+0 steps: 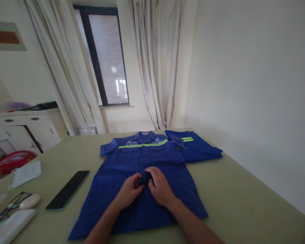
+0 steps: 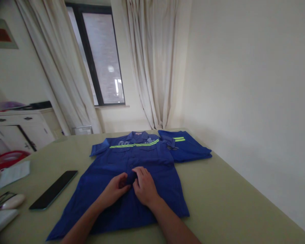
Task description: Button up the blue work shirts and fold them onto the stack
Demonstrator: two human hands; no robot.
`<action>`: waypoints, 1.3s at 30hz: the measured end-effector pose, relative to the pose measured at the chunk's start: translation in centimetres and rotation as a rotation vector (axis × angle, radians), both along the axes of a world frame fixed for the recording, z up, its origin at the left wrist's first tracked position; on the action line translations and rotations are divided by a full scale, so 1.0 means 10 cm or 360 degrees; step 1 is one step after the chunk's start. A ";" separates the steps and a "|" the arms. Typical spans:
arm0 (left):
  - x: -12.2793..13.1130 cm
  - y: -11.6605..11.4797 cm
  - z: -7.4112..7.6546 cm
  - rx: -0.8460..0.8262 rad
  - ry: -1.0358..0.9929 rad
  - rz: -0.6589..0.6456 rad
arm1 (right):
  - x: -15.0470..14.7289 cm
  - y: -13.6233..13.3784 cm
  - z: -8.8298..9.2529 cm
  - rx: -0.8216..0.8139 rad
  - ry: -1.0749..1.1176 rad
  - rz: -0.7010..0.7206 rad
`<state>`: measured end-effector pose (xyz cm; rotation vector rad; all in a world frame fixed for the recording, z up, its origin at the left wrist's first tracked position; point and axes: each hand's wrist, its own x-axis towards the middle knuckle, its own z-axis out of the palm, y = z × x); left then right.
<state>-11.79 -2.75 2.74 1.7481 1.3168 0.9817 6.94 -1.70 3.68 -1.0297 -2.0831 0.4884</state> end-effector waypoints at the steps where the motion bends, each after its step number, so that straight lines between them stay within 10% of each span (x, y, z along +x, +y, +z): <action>1: 0.02 0.00 -0.01 0.0039 0.0023 0.0047 | 0.00 0.00 0.01 0.0017 0.0017 -0.0003; 9: 0.13 -0.19 -0.08 -0.0515 -0.0328 -0.0054 | -0.12 0.33 0.25 0.0010 -0.0294 -0.0129; 13: 0.14 -0.08 0.01 -0.0838 -0.0316 0.0267 | -0.16 0.51 0.07 -0.0109 -0.0455 -0.0014; 21: 0.16 0.52 -0.03 -0.0445 -0.0048 0.0651 | -0.09 0.45 -0.12 -0.0076 -0.0389 -0.0008; 29: 0.12 0.46 -0.17 0.0084 0.0054 0.0670 | -0.18 0.47 -0.04 0.0217 -0.0720 -0.0113; 39: 0.14 0.47 -0.10 0.0124 -0.0143 0.0511 | -0.14 0.48 -0.03 0.0036 -0.0487 -0.0199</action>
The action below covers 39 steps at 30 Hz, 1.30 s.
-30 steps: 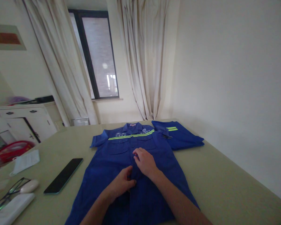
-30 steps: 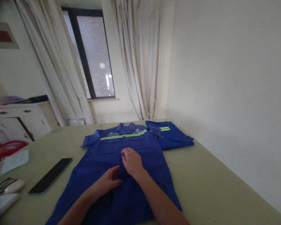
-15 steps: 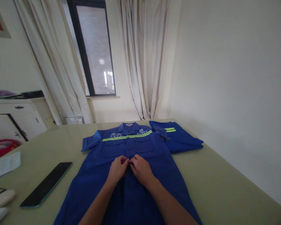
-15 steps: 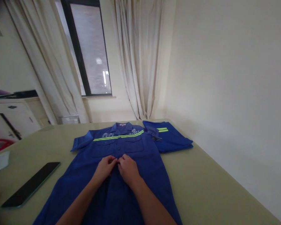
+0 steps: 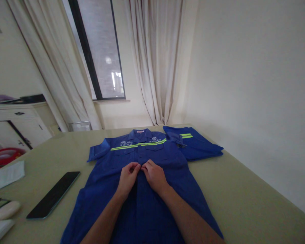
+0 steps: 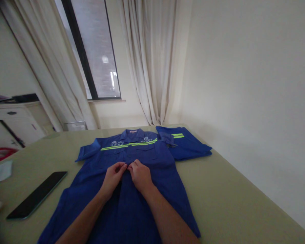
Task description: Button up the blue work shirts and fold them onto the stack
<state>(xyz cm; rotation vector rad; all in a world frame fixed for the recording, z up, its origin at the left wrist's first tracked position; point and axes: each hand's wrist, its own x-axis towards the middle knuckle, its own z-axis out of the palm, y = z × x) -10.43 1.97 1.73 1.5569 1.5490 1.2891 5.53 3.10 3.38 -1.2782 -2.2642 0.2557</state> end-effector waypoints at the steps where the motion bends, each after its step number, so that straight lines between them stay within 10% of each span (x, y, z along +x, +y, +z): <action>1: -0.01 0.01 -0.01 -0.0004 0.0015 -0.0011 | 0.00 0.01 0.01 -0.0024 0.0000 0.0008; 10: 0.08 -0.11 -0.03 0.0163 0.0481 0.0083 | 0.01 -0.02 -0.01 0.0177 0.0193 0.0036; 18: 0.28 -0.51 0.09 -0.0086 0.1454 -0.0132 | -0.09 0.00 0.19 -0.0160 -0.0305 -0.0217; 27: 0.16 -0.48 0.47 -0.0326 0.1389 -0.0055 | -0.08 0.22 0.10 -0.0184 -0.0242 0.0067; 39: 0.10 0.02 0.21 -0.0401 0.1068 0.0385 | -0.05 0.25 -0.12 -0.0128 0.0028 0.0209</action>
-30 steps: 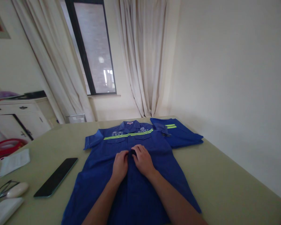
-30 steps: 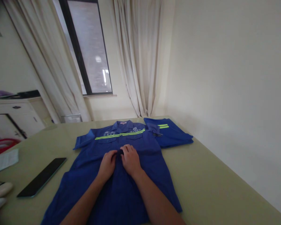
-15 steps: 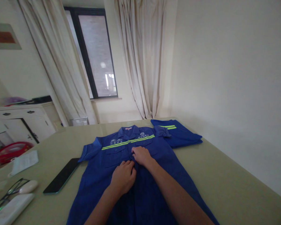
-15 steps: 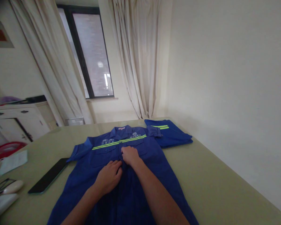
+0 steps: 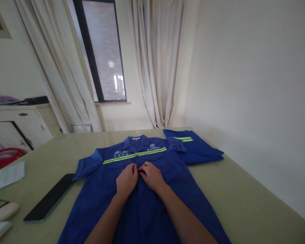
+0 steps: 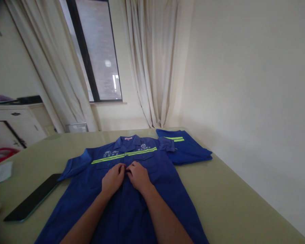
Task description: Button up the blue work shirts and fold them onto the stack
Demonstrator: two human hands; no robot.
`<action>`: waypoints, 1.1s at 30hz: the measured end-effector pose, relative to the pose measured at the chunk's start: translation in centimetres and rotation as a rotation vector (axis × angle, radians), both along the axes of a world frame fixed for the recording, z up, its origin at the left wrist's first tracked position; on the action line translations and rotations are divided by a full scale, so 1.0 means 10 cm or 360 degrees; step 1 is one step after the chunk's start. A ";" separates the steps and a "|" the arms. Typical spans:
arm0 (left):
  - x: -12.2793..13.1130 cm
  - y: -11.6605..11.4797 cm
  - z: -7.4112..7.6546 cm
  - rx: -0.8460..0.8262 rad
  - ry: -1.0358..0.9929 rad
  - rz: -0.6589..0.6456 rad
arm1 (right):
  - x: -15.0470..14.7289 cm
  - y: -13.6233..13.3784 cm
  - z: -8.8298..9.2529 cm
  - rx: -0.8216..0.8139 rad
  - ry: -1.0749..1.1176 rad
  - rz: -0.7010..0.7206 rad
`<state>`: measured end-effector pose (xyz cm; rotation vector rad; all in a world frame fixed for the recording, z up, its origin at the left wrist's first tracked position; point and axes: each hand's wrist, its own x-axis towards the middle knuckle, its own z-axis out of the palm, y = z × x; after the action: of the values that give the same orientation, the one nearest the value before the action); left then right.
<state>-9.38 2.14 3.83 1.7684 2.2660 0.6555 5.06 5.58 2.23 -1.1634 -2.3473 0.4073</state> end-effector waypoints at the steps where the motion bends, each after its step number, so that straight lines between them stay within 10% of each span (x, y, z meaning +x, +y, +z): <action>1: -0.01 -0.01 -0.02 0.0037 -0.0029 -0.0003 | -0.02 0.00 0.01 0.0018 -0.0046 -0.0031; 33: -0.26 0.14 -0.22 0.0593 -0.1143 -0.0339 | -0.04 0.02 0.10 0.0034 0.0150 -0.0035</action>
<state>-11.98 3.55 1.63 1.5228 1.5190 1.4524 4.69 5.80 3.25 -1.1344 -2.2507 0.4194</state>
